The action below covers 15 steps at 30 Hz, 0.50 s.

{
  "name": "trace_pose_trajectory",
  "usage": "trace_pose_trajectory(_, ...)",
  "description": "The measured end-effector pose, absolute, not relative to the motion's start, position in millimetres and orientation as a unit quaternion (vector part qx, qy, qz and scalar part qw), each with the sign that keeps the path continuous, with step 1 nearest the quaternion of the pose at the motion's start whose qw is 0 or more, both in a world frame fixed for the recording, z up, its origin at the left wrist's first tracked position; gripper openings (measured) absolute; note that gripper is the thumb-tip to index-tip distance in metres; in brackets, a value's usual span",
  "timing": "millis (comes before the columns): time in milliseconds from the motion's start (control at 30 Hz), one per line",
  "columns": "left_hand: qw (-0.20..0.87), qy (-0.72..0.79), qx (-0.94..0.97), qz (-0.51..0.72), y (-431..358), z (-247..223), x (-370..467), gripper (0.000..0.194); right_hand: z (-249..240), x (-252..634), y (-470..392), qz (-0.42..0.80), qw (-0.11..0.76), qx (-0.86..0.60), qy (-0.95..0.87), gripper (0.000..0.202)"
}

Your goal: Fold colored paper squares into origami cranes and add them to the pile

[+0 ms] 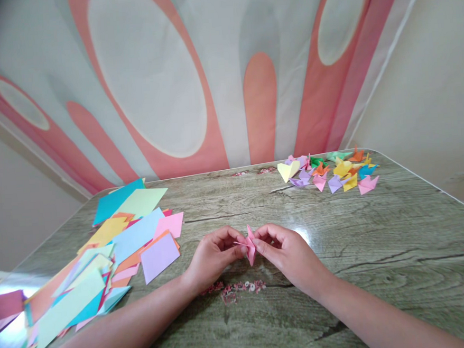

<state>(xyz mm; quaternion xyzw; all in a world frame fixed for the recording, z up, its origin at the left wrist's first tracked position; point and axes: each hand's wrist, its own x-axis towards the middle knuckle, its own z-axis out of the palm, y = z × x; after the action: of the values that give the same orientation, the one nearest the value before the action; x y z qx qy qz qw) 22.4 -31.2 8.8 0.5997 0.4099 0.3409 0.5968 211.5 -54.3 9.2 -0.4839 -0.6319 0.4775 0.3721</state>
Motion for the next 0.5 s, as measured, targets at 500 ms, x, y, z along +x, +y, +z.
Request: trace_pose_trajectory(500,0.538,0.422,0.648,0.335,-37.7,14.5,25.8,0.028,14.2,207.4,-63.6,0.325,0.388,-0.559,-0.657,0.009)
